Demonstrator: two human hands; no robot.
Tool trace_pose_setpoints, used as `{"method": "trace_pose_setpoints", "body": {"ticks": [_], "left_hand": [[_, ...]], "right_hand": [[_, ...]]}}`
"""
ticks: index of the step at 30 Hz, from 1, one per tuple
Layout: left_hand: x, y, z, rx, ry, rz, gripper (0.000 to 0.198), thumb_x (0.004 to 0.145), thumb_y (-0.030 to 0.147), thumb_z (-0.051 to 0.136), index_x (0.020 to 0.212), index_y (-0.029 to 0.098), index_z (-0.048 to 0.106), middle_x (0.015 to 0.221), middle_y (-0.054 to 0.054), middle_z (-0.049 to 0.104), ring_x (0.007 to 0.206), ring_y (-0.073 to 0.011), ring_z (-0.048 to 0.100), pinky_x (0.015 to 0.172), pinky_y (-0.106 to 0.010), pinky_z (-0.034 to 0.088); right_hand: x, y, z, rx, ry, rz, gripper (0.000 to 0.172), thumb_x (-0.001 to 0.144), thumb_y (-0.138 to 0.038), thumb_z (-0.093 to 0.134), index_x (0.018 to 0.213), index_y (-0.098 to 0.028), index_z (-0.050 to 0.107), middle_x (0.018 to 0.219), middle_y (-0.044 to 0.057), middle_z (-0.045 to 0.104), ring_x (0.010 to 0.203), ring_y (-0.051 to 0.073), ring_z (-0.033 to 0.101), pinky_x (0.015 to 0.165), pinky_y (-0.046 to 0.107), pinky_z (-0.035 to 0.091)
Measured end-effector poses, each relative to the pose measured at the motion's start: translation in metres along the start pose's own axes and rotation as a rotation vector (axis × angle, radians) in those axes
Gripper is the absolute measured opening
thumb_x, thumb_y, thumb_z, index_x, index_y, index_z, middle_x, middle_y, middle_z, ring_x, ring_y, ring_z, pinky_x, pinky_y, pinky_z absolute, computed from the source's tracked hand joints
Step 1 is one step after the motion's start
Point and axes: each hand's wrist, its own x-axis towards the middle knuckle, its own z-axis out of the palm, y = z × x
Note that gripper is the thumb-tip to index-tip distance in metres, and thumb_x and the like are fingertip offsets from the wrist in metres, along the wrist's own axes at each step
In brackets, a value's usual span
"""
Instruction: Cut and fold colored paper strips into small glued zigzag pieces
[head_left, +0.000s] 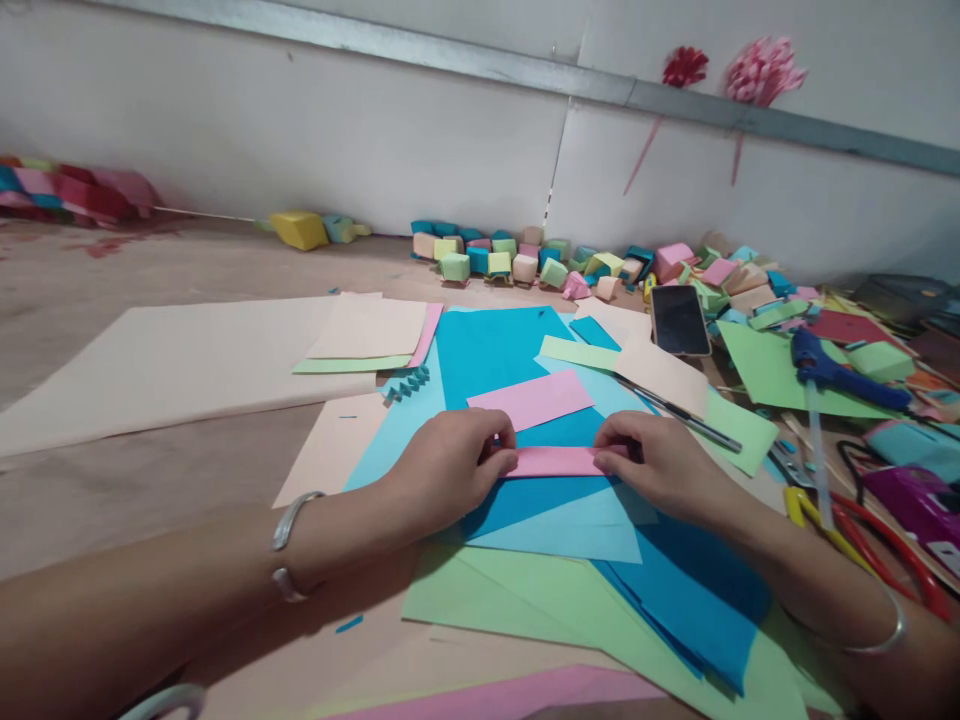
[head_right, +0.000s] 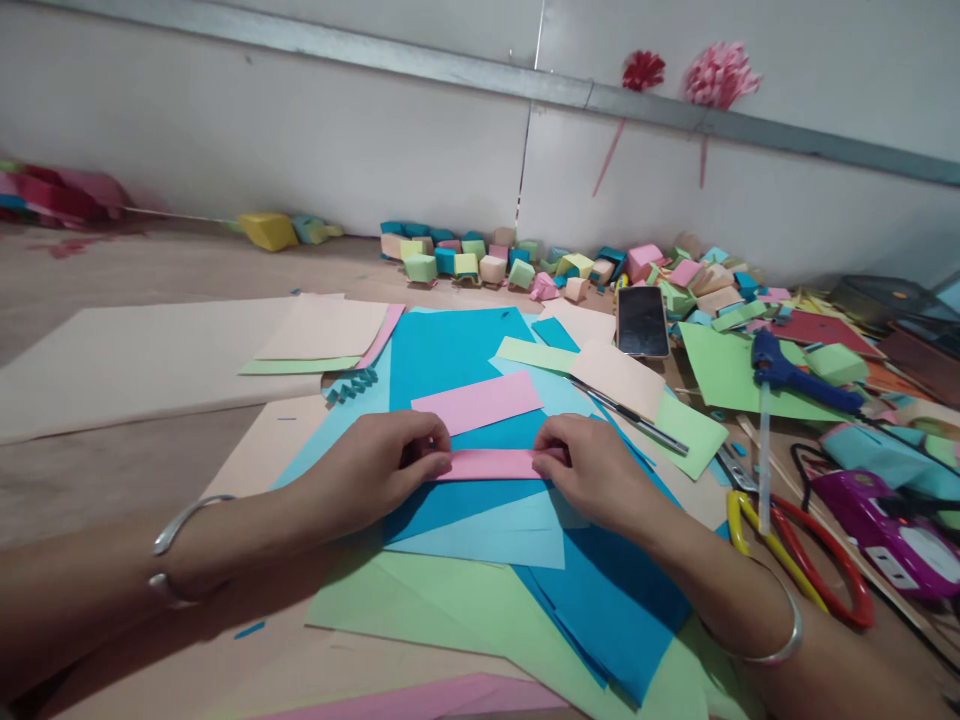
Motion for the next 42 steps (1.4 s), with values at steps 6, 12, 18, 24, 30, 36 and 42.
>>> {"method": "trace_pose_setpoints", "body": {"ticks": [6,12,18,24,30,36,42], "left_hand": [[-0.003,-0.001,0.001,0.049,-0.020,0.053,0.003,0.084,0.020,0.057,0.082,0.019,0.058,0.075,-0.001,0.063,0.061,-0.0145,0.050,0.053,-0.025,0.030],[-0.006,0.003,0.004,0.150,-0.035,0.150,0.020,0.087,0.016,0.049,0.072,0.019,0.062,0.073,-0.002,0.056,0.066,-0.0146,0.046,0.056,-0.026,0.027],[-0.008,0.001,0.006,0.198,0.019,0.207,0.025,0.086,0.016,0.049,0.068,0.020,0.065,0.068,-0.001,0.048,0.063,-0.0143,0.040,0.054,-0.028,0.024],[-0.009,-0.003,0.007,0.228,0.061,0.329,0.022,0.088,0.016,0.051,0.071,0.019,0.065,0.081,-0.006,0.055,0.080,-0.0199,0.047,0.062,-0.028,0.036],[-0.009,0.007,0.004,0.534,-0.112,0.630,0.023,0.090,0.004,0.042,0.097,0.013,0.061,0.091,-0.009,0.063,0.079,-0.0198,0.054,0.065,-0.031,0.042],[-0.005,0.057,0.011,0.698,-0.245,0.500,0.026,0.095,0.029,0.047,0.115,0.014,0.055,0.075,-0.005,0.061,0.055,-0.0164,0.051,0.044,-0.032,0.022],[-0.004,0.068,0.034,0.880,-0.082,0.465,0.085,0.075,0.084,0.035,0.117,0.012,0.054,0.072,-0.006,0.054,0.060,-0.0198,0.050,0.048,-0.034,0.021]], "right_hand": [[-0.003,-0.001,-0.006,-0.074,-0.032,0.012,0.007,0.082,-0.019,0.058,0.076,-0.020,0.053,0.067,-0.002,0.058,0.061,0.014,0.049,0.054,0.025,0.032],[-0.004,-0.005,-0.011,-0.215,-0.090,-0.056,0.020,0.081,-0.003,0.049,0.067,-0.018,0.049,0.074,0.001,0.057,0.069,0.014,0.051,0.061,0.025,0.034],[-0.004,-0.001,-0.013,-0.374,-0.093,-0.198,0.018,0.088,-0.012,0.050,0.075,-0.018,0.061,0.083,0.006,0.057,0.077,0.018,0.053,0.065,0.028,0.036],[-0.003,0.010,-0.016,-0.255,-0.159,-0.248,0.021,0.089,-0.014,0.050,0.079,-0.021,0.067,0.082,0.003,0.067,0.079,0.018,0.059,0.067,0.027,0.039],[0.003,0.011,-0.020,-0.156,-0.155,-0.202,0.021,0.084,-0.014,0.054,0.075,-0.022,0.070,0.077,0.001,0.071,0.071,0.016,0.061,0.063,0.026,0.040],[0.003,0.010,-0.022,-0.175,-0.167,-0.199,0.019,0.083,-0.014,0.055,0.075,-0.021,0.070,0.076,0.002,0.071,0.070,0.016,0.060,0.062,0.025,0.039],[0.003,0.008,-0.026,-0.143,-0.179,-0.153,0.015,0.080,-0.011,0.058,0.080,-0.019,0.070,0.078,0.001,0.070,0.073,0.015,0.060,0.063,0.024,0.039]]}}
